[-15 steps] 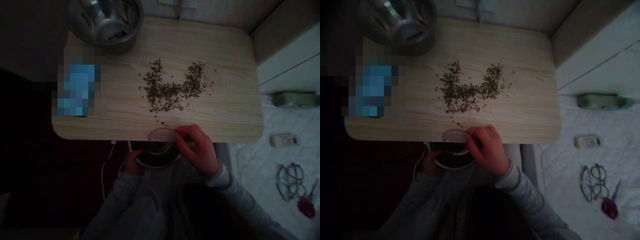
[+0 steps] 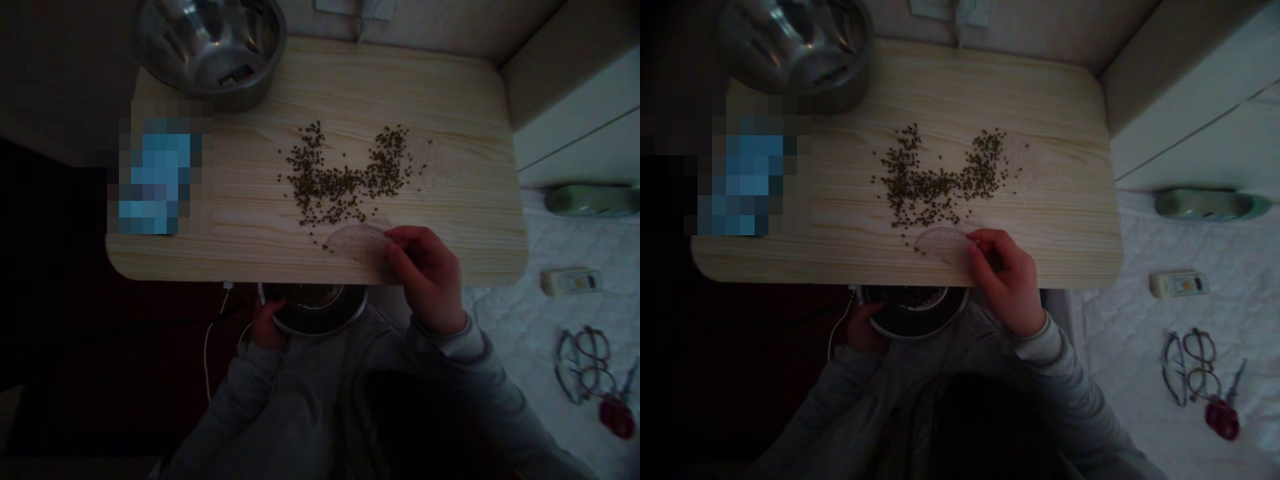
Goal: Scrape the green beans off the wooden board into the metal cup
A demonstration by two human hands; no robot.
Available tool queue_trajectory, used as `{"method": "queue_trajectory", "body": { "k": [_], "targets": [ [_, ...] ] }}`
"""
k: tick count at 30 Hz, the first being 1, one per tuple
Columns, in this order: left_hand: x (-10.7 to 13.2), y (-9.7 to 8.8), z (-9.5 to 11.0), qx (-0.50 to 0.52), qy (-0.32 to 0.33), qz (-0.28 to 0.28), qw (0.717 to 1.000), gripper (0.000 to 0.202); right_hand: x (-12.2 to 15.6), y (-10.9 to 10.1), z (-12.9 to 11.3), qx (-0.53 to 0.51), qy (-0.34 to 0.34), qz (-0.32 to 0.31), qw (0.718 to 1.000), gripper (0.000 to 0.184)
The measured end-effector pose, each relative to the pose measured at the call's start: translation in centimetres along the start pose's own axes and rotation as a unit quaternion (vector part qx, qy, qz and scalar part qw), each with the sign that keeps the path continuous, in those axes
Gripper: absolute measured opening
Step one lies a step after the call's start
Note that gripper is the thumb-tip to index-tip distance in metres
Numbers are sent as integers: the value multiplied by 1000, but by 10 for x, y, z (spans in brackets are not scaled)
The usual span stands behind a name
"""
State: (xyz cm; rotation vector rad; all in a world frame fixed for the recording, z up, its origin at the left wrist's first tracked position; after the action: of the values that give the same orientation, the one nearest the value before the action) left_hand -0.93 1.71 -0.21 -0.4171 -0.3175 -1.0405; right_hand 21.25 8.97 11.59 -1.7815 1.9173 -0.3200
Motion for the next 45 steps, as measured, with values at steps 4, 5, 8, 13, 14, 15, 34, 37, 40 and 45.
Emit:
{"method": "queue_trajectory", "body": {
  "k": [4,5,8,13,14,15,34,37,40,45],
  "targets": [
    [-1,-1,-1,-18,19,-9,1000,15,-4,0,2,12,1,10,1000,17],
    [-2,0,-1,-18,23,-13,999,14,-5,0,1,14,-1,5,1000,17],
    [-3,1,1,-18,37,-25,999,10,-5,3,-2,21,-7,-11,1000,17],
    [-2,1,5,-45,43,-19,998,12,-3,5,-6,17,-11,-45,999,17],
    [-2,1,6,-50,48,-18,997,12,-3,5,-6,17,-12,-49,999,17],
    [-2,1,5,-51,55,-19,997,12,-3,5,-6,18,-14,-51,998,17],
    [1,1,15,-63,58,-31,996,13,5,1,-11,45,-18,-51,998,19],
    [1,1,11,-51,49,-29,997,12,8,4,-13,44,-16,-69,997,19],
    [-1,-1,3,-52,64,-28,996,16,11,7,-15,39,-20,-90,995,19],
    [-3,-5,-10,-58,57,-23,996,17,14,8,-16,42,-29,-94,994,19]
  ]
}}
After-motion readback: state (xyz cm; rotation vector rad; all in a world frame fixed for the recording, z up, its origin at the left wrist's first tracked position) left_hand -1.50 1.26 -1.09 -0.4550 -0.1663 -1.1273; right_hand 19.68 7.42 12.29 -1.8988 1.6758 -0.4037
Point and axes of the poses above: each hand's wrist, its own x-axis away from the middle knuckle, its own y-axis out of the palm, z = x × y, the point moved 2 cm from there along -x, towards the middle knuckle, and after that the axes turned 8 degrees about -y, right-handed, at the moved point
